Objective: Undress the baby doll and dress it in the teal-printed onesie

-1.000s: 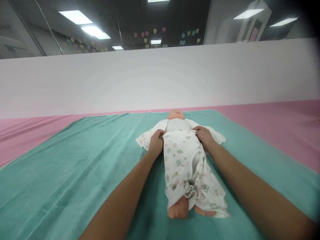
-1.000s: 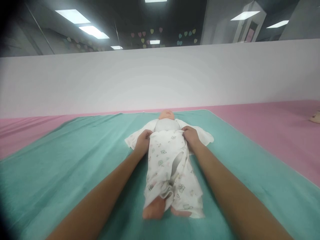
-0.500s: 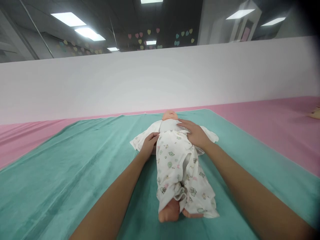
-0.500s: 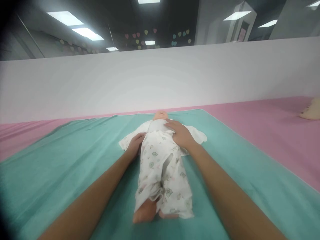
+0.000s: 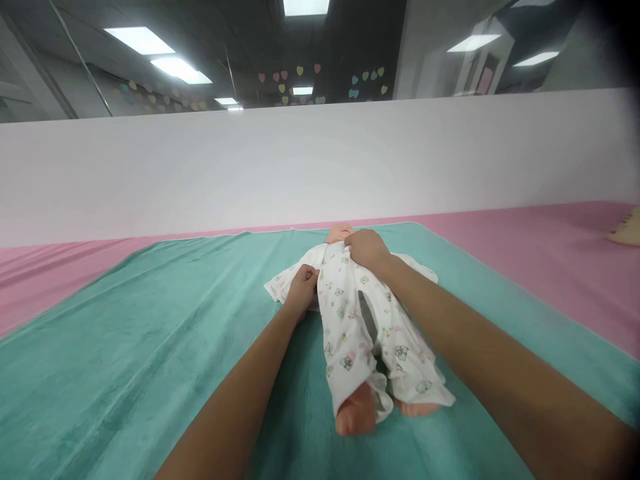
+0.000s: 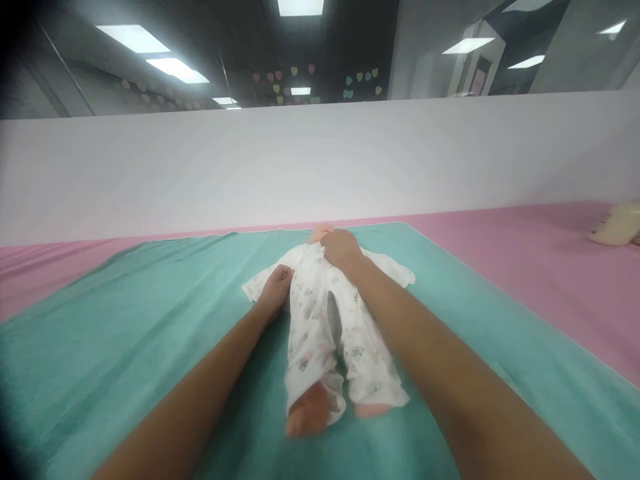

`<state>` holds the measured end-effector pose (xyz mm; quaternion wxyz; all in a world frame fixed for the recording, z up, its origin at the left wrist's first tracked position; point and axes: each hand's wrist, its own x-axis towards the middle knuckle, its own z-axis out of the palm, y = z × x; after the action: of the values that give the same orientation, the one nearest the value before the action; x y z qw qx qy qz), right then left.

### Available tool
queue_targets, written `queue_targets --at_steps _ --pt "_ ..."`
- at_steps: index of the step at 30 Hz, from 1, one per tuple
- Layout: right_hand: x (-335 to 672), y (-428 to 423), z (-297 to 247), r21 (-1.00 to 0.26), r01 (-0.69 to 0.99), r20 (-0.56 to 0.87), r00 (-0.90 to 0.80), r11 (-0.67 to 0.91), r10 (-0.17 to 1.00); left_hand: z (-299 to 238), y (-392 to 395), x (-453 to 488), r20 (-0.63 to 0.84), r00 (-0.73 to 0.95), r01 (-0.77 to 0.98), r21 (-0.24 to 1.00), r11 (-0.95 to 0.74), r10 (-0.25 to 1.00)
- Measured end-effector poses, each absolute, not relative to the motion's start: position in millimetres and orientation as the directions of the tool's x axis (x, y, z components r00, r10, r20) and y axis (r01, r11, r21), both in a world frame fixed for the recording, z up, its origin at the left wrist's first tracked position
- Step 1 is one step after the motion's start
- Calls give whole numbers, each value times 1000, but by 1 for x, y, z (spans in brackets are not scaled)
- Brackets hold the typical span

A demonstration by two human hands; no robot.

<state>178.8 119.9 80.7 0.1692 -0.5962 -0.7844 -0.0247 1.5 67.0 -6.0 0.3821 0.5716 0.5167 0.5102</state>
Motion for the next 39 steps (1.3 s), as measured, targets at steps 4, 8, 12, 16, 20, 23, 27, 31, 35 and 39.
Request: queue_targets --at_steps 4,8,12,16,20,23,27,31,35,39 --pt "175 138 74 -252 942 263 -153 221 953 -8 70 1 194 -81 253 953 -168 978" --pt "184 141 58 -386 902 298 -77 193 952 -10 69 2 234 -94 344 920 -189 968" --pt "203 126 40 -538 798 344 -88 273 935 -10 66 6 274 -82 412 885 -218 958" --pt "231 96 21 -664 668 352 -119 337 928 -6 62 5 268 -46 426 877 -224 962" --pt "254 71 -3 -890 392 248 -8 231 969 -3 59 3 250 -1 421 878 -227 968" --pt "257 64 -13 -899 389 275 141 202 951 -2 57 4 232 11 429 878 -214 973" --pt "257 60 -12 -882 412 294 107 227 950 -1 56 5 203 9 438 880 -186 979" --pt "268 55 -9 -941 281 187 -28 188 982 2 55 3 177 82 414 889 -196 981" --pt "280 55 -10 -981 166 69 -190 101 979 8 50 2 200 221 406 871 -276 955" --pt "284 55 -8 -972 195 78 -257 130 963 14 45 0 183 260 412 867 -280 948"
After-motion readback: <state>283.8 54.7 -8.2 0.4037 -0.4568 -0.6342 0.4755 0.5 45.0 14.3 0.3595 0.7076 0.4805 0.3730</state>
